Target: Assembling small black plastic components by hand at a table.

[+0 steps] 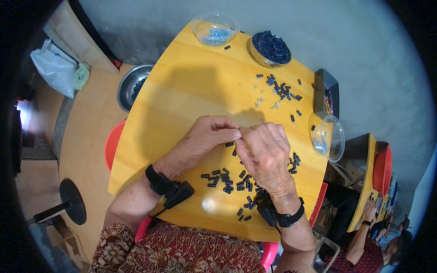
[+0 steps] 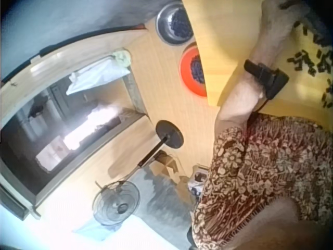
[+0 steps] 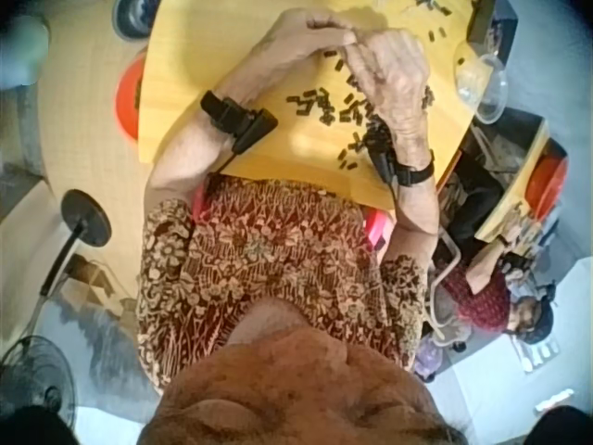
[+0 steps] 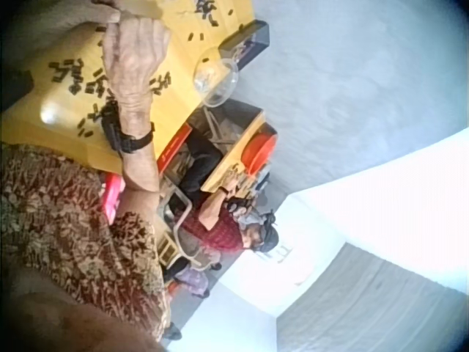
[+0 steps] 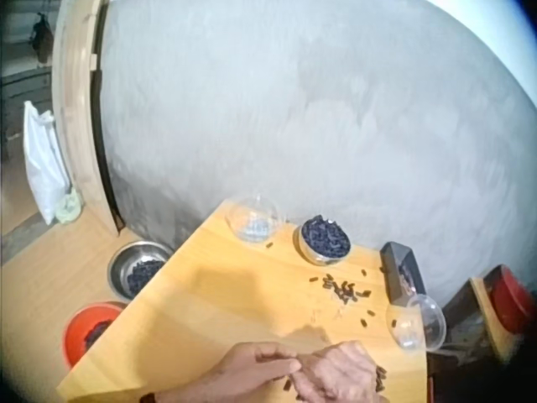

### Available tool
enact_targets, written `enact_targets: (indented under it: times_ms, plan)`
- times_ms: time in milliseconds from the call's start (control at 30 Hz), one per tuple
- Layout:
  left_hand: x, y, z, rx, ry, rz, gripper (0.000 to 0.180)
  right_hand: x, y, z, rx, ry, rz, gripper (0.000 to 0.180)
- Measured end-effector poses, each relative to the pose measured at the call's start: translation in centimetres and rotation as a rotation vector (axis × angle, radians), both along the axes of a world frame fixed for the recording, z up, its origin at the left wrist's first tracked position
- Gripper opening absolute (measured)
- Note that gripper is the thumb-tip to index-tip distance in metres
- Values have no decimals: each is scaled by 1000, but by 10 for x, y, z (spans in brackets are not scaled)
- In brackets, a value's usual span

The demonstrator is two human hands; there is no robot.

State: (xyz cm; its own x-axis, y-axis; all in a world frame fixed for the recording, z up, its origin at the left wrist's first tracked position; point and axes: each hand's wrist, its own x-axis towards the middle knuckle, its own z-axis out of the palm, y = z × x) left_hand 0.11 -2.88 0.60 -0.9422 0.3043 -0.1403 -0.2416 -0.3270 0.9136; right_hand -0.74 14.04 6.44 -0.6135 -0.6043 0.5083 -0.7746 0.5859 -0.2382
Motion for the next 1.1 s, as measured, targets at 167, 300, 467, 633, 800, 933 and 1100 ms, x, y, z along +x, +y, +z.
enact_targets:
  times_ms: [167, 300, 467, 633, 800, 933, 1100]
  plan:
    - [-2, 2, -5, 116, -7, 25, 18, 14, 3, -5, -105, -123, -91, 18]
    - [-5, 0, -2, 60, -60, 191, 17, 34, 14, -15, 19, -272, -47, 16]
    - [-4, 2, -9, -6, 15, 203, 16, 44, 7, -15, 161, -454, 49, 14]
    - [-5, 2, -10, 5, -6, 203, 14, 43, 1, -14, 181, -455, 76, 14]
    - [-6, 3, -14, -35, 24, 203, 14, 43, 0, -17, 217, -431, 79, 14]
    - [-6, 2, -12, -108, 44, 188, 15, 44, 0, -17, 260, -380, 61, 13]
    - [0, 7, -5, -40, 23, 188, 17, 36, 4, 1, -203, -542, -141, 16]
